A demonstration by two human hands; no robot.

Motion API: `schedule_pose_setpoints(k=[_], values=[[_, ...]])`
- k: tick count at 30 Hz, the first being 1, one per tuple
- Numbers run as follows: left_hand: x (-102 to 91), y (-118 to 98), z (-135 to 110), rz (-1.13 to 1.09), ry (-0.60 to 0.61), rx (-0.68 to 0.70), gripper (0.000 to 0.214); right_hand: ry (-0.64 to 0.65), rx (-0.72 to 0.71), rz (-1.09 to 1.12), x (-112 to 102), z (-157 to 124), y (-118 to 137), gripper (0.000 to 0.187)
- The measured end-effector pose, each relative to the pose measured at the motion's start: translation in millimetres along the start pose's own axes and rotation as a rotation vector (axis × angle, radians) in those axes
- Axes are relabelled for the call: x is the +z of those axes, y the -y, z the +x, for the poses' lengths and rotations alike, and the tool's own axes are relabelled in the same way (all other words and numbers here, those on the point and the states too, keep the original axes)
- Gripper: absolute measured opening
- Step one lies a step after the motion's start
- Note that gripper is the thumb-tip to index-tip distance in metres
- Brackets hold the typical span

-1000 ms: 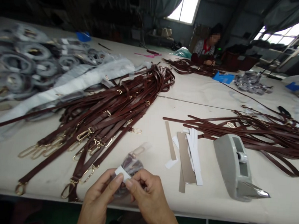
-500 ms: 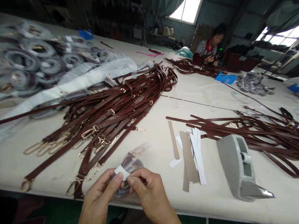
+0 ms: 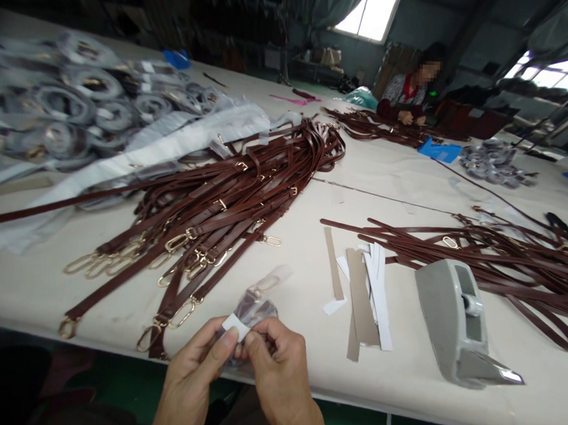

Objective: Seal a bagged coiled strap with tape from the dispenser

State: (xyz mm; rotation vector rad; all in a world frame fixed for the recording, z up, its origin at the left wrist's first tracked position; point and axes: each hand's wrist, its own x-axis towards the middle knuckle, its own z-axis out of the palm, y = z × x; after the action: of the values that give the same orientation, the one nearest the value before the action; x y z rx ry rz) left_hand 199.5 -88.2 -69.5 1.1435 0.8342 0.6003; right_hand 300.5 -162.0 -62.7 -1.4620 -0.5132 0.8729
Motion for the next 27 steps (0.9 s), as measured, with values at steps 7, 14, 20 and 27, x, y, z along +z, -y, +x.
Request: schedule_pose_setpoints(k=[7, 14, 20, 27], values=[[-3.9, 6, -1, 0.06, 0.068, 0.025, 0.031, 0.008, 0.026, 0.028, -1, 0, -4, 0.029], [-4.6, 14, -8, 0.246, 0.147, 0.091, 0.032, -0.105, 0.146, 0.059, -3, 4, -17, 0.033], [-13.8, 17, -10, 0.336, 0.135, 0.179, 0.042, 0.164, 0.22, 0.4, -11, -9, -13, 0.034], [-0.1, 0, -27, 0.283, -0.086, 0.245, 0.048, 0.26, 0.414, 0.492, -16, -37, -22, 0.035]])
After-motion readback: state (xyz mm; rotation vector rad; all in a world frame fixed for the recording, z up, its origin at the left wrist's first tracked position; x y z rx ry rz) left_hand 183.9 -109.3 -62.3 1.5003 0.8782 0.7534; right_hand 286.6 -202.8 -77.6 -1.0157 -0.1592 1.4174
